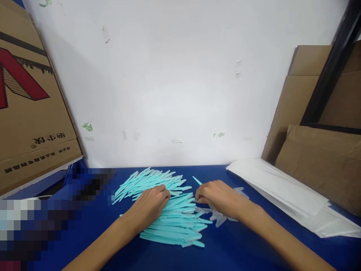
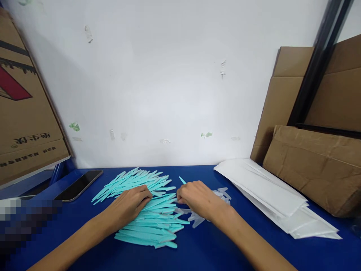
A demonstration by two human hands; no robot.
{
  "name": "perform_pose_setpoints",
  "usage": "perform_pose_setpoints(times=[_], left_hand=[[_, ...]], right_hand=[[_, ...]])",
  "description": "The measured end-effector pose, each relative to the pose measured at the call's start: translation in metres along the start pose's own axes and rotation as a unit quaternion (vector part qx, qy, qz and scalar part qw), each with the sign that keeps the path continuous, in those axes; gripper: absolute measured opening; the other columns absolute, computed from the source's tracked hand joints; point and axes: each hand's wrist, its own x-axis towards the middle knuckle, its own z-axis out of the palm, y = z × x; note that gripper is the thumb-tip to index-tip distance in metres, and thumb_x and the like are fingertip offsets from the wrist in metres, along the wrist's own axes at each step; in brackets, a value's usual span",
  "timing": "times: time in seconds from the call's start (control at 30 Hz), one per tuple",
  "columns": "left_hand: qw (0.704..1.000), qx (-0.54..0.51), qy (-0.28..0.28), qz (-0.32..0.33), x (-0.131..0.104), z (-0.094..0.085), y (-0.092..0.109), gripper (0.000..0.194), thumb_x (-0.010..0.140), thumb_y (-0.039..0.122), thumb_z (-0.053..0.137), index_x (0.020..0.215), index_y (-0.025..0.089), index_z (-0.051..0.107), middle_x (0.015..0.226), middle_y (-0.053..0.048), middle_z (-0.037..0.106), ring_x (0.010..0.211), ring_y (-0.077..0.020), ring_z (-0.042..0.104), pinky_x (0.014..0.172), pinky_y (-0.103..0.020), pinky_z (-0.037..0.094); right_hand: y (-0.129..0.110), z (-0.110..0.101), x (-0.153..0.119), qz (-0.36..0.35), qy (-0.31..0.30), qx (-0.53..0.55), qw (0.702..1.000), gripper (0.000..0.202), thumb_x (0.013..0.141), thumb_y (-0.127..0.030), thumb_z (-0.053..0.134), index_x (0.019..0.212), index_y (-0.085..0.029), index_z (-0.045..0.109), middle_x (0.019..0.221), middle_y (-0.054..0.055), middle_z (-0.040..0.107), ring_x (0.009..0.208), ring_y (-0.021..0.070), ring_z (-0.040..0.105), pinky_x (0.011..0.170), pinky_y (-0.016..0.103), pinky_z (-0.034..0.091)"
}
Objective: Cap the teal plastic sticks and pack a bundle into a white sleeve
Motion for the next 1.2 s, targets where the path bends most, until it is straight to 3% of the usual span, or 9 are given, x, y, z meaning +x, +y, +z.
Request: perform_pose_setpoints(times=[0.13, 0.4, 0.67, 1.03, 1.2], left_hand=[[1.000, 0.002, 0.018, 0.006, 0.000, 0.002, -0.002, 0.025, 0.101, 0.021, 0.037, 0.096, 0.019, 0.062, 0.094, -0.007, 0.063, 0.080, -0.0209, 0.062, 0.066, -0.029, 0.043], [0.997, -0.006, 0.074, -0.010, 0.001, -0.003, -0.007, 0.024, 0.102, 0.021, 0.033, 0.099, 0.021, 0.056, 0.086, -0.005, 0.062, 0.076, -0.0207, 0.058, 0.064, -0.028, 0.038], [0.995, -0.011, 0.099, -0.002, 0.001, -0.006, -0.008, 0.024, 0.104, 0.023, 0.031, 0.102, 0.021, 0.055, 0.089, -0.004, 0.062, 0.077, -0.0200, 0.057, 0.064, -0.028, 0.037], [0.994, -0.013, 0.112, 0.015, 0.001, -0.005, -0.009, 0.023, 0.104, 0.020, 0.033, 0.099, 0.020, 0.055, 0.087, -0.003, 0.062, 0.075, -0.0199, 0.056, 0.061, -0.028, 0.036], [0.990, -0.022, 0.128, 0.047, 0.002, -0.001, -0.008, 0.021, 0.103, 0.019, 0.035, 0.101, 0.020, 0.056, 0.090, -0.003, 0.063, 0.079, -0.0203, 0.056, 0.068, -0.030, 0.039]], right_hand=[[-0.003, 0.000, 0.000, -0.014, -0.002, -0.060, 0.998, 0.019, 0.092, -0.011, 0.056, 0.079, -0.020, 0.064, 0.077, 0.002, 0.072, 0.064, 0.0173, 0.065, 0.051, 0.028, 0.023], [0.007, -0.010, -0.001, 0.036, 0.054, -0.076, 0.995, 0.014, 0.101, -0.027, 0.048, 0.097, -0.021, 0.060, 0.066, 0.001, 0.069, 0.054, 0.0167, 0.061, 0.049, 0.029, 0.018], [0.010, -0.010, 0.000, 0.044, 0.117, -0.057, 0.991, 0.018, 0.103, -0.031, 0.046, 0.107, -0.025, 0.062, 0.090, 0.002, 0.076, 0.067, 0.0175, 0.068, 0.051, 0.027, 0.026], [0.012, -0.011, 0.000, 0.027, 0.097, -0.045, 0.994, 0.031, 0.104, -0.034, 0.042, 0.109, -0.024, 0.070, 0.096, 0.006, 0.076, 0.076, 0.0192, 0.071, 0.058, 0.024, 0.038], [0.007, -0.012, 0.001, 0.004, 0.101, -0.015, 0.995, 0.034, 0.104, -0.035, 0.040, 0.110, -0.025, 0.071, 0.096, 0.006, 0.075, 0.079, 0.0191, 0.071, 0.061, 0.024, 0.041]])
